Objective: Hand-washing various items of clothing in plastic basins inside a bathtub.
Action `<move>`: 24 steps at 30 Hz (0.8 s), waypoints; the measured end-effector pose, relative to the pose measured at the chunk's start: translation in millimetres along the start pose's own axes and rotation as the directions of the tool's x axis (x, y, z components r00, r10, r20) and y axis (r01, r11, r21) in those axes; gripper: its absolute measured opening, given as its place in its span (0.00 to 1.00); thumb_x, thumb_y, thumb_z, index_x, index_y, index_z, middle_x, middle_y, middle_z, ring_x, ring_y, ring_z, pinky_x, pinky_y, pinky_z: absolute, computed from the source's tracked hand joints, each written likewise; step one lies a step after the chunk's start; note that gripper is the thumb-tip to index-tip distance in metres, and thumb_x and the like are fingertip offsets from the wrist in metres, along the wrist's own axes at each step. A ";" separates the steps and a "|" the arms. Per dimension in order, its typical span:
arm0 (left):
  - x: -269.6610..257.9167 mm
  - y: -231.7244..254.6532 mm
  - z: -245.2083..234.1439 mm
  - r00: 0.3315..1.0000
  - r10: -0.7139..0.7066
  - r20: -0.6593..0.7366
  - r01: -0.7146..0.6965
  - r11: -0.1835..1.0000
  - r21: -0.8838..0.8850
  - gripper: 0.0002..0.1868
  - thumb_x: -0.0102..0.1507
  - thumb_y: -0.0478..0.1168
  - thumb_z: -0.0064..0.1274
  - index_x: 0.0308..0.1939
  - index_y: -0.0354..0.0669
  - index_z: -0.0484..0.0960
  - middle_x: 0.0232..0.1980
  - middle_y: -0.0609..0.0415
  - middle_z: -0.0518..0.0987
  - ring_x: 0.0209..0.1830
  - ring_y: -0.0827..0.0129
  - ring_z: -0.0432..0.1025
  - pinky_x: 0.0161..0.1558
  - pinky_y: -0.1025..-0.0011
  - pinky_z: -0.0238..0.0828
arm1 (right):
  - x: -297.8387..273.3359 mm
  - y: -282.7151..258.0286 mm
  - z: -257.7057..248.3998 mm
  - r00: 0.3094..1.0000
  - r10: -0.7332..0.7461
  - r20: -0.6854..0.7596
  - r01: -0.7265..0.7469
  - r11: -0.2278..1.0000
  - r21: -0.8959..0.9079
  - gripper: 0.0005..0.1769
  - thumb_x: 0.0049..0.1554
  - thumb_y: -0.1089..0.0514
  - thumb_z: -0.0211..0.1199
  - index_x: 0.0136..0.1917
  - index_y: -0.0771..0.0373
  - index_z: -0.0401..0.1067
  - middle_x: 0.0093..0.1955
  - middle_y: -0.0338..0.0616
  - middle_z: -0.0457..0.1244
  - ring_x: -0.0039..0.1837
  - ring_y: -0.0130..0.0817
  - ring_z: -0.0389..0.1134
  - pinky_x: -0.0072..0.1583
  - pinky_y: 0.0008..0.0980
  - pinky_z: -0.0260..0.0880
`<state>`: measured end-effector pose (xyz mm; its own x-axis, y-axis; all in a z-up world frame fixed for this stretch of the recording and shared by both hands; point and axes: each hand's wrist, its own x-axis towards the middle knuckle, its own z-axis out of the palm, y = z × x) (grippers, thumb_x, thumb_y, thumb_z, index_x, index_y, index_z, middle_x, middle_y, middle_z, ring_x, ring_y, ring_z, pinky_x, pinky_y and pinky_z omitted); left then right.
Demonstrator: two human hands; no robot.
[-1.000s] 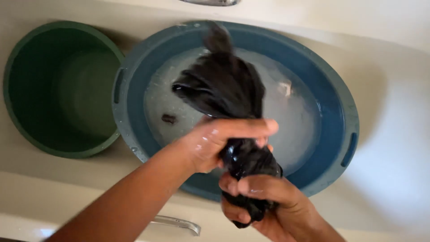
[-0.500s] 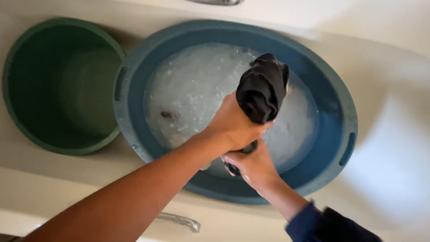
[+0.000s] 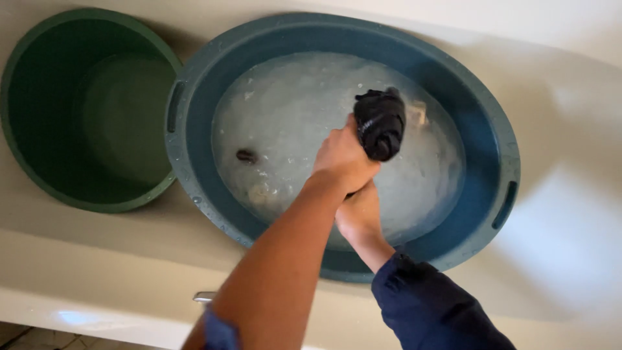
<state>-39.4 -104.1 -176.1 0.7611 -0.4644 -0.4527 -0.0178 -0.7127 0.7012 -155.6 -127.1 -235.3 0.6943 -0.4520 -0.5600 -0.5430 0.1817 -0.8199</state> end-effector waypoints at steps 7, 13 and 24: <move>18.9 -14.9 -2.3 0.934 -0.333 -0.127 0.308 0.934 -0.182 0.53 0.47 0.51 0.69 0.68 0.36 0.55 0.52 0.34 0.81 0.52 0.41 0.78 0.55 0.55 0.77 | 2.3 -11.6 -8.3 0.999 0.034 -0.033 -0.037 0.994 -0.101 0.48 0.51 0.55 0.74 0.74 0.62 0.46 0.49 0.55 0.70 0.46 0.44 0.72 0.46 0.48 0.72; -6.6 -25.3 -4.2 0.853 -0.390 0.347 0.519 0.559 -0.647 0.65 0.49 0.73 0.61 0.75 0.38 0.49 0.65 0.32 0.76 0.60 0.39 0.75 0.57 0.36 0.65 | -5.0 -78.4 -37.6 0.876 0.048 0.480 -0.359 0.730 0.582 0.47 0.55 0.44 0.68 0.79 0.57 0.51 0.59 0.48 0.66 0.57 0.44 0.71 0.59 0.46 0.74; -13.1 -9.9 -45.3 0.968 -0.244 0.048 0.217 0.922 0.321 0.67 0.56 0.86 0.37 0.81 0.42 0.39 0.81 0.39 0.48 0.80 0.40 0.46 0.70 0.41 0.46 | -4.9 -59.8 -24.5 0.744 -0.076 0.664 -0.535 0.527 0.660 0.32 0.58 0.49 0.66 0.68 0.63 0.59 0.60 0.42 0.61 0.56 0.35 0.65 0.60 0.38 0.65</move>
